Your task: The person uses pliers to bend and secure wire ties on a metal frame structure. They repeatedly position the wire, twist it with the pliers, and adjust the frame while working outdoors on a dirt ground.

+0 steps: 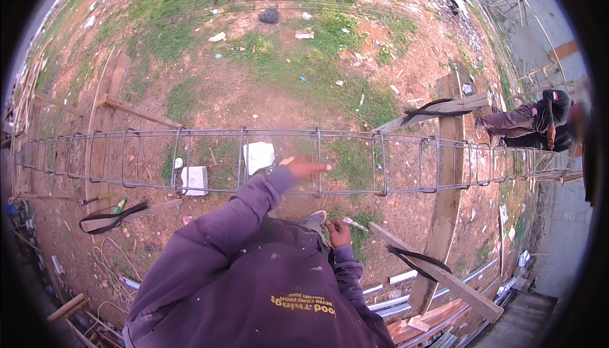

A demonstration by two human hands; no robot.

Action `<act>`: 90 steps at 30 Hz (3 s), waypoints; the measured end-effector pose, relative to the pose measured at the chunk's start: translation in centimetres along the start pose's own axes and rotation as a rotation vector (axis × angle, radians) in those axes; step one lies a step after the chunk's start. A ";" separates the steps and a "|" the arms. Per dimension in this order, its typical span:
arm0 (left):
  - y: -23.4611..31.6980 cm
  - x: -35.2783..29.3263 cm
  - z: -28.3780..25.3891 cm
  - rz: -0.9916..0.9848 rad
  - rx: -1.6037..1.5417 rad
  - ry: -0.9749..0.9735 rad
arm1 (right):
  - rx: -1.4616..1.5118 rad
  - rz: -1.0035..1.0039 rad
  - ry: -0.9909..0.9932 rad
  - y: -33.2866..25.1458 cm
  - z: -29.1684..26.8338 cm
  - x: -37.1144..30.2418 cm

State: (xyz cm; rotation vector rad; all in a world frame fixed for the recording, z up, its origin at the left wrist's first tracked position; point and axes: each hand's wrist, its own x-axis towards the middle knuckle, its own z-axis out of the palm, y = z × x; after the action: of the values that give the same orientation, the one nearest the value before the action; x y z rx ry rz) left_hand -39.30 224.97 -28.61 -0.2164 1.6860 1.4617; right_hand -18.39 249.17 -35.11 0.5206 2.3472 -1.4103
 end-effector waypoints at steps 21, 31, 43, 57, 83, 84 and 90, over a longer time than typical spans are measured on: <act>-0.3 -13.0 -12.3 0.606 0.799 1.102 | 0.025 0.036 0.219 3.8 -2.4 -0.4; -2.2 -10.8 -13.5 0.668 0.735 1.093 | -0.087 0.109 0.181 3.5 -1.2 -0.4; 4.0 -11.2 -8.5 0.858 0.738 0.923 | 0.069 0.231 0.432 3.3 -0.4 -3.3; 8.4 3.5 15.8 0.333 -0.283 -0.068 | 0.624 0.019 1.044 -1.4 -14.6 2.6; 8.8 4.4 16.1 0.242 -0.191 0.087 | 0.358 -0.203 0.751 -3.1 -27.5 11.9; 8.8 4.4 16.3 0.262 -0.187 0.109 | 0.302 -0.211 0.710 -3.7 -28.3 11.3; 11.5 0.3 19.8 0.779 0.479 0.748 | 0.131 -0.179 0.608 -9.8 -27.9 5.6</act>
State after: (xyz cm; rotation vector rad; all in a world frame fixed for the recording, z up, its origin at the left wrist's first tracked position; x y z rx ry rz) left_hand -37.05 245.76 -19.16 0.2230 2.9026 1.5300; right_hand -31.04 270.51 -18.02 0.9006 2.8356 -1.6752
